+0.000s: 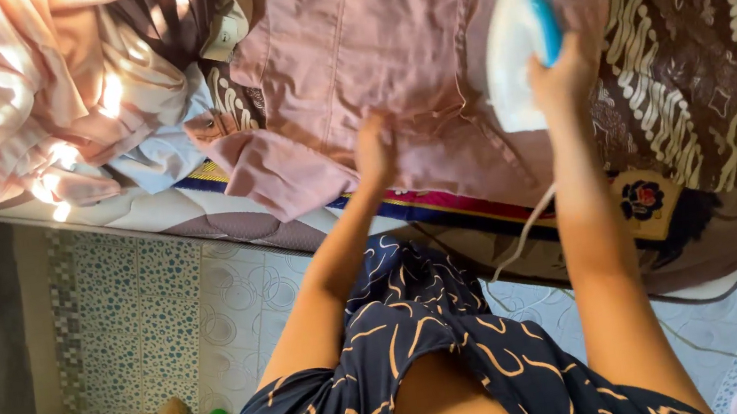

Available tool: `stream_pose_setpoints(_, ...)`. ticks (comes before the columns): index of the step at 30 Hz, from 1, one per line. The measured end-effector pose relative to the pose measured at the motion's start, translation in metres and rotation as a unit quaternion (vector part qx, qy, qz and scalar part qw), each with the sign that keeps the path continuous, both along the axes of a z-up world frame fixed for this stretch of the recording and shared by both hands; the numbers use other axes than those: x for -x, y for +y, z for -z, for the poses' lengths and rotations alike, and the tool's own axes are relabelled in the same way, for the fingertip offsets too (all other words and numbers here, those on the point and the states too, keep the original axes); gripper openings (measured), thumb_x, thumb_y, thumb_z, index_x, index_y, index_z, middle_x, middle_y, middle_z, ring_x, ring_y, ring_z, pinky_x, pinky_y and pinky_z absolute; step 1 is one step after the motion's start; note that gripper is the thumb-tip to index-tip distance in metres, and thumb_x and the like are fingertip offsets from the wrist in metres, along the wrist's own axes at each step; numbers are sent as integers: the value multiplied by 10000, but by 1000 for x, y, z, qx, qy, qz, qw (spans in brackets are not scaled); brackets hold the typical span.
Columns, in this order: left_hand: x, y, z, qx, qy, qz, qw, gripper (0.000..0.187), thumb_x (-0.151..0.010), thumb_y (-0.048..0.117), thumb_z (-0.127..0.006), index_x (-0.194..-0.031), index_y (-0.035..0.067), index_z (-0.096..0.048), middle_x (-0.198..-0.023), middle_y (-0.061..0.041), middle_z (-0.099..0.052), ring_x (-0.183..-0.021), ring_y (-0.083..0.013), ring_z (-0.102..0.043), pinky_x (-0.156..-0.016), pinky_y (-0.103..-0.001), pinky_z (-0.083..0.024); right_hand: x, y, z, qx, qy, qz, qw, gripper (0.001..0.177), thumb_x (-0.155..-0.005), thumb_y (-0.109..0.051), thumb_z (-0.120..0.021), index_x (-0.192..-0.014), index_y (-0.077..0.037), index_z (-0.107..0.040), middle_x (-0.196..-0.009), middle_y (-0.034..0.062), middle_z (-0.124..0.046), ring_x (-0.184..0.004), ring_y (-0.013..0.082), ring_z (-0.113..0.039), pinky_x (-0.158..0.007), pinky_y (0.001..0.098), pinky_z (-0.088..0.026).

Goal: The recorder irons a pink garment on a bed/padded surface using a handheld iron.

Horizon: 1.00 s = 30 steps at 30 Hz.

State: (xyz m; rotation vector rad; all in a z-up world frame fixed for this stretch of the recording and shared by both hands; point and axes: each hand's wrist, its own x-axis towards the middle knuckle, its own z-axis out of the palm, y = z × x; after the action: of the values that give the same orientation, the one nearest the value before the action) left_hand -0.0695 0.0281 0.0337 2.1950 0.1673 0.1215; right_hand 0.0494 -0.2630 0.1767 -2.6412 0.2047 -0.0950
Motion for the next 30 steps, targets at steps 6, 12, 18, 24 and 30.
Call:
stream_pose_setpoints(6,-31,73,11,-212,93,-105,967,670,-920,359,-718,-1498,115,-483,-1577,-274,-335,-1440,-492,-348,-1118,-633,-350,-40,178,57,99,-53,-301,947,229,-864,-230,-719,-1052,-135,-628,-809,170,-709,-715,383,-708,-615,512,-546)
stream_pose_setpoints(12,-32,80,-1,-203,267,-54,940,1175,-773,600,-798,-1631,126,-150,-1704,-200,-78,-1564,-457,-109,-1157,-713,-216,-73,208,123,171,13,-340,925,197,-919,-156,-614,-1113,-139,-637,-712,177,-699,-611,373,-707,-517,518,-549)
stream_pose_setpoints(18,-27,82,-3,-196,244,-57,948,1197,-758,606,-805,-1630,121,-144,-1697,-229,-56,-1553,-461,-94,-1164,-714,-209,-117,108,120,122,-69,-259,956,297,-831,-183,-734,-1084,-76,-622,-866,211,-727,-732,419,-713,-619,525,-570)
stream_pose_setpoints(24,-34,83,-2,-177,280,-55,942,1205,-752,595,-804,-1633,117,-135,-1701,-224,-48,-1559,-468,-83,-1163,-703,-212,-153,166,102,126,-23,-266,956,182,-866,-151,-719,-1025,-89,-657,-798,218,-716,-710,436,-706,-606,555,-552)
stream_pose_setpoints(30,-31,85,1,-179,286,-56,940,1205,-738,621,-807,-1634,155,-151,-1709,-181,-73,-1563,-428,-116,-1180,-689,-213,-156,176,89,121,-2,-248,961,158,-882,-129,-691,-1027,-87,-648,-811,237,-716,-731,469,-696,-613,592,-533)
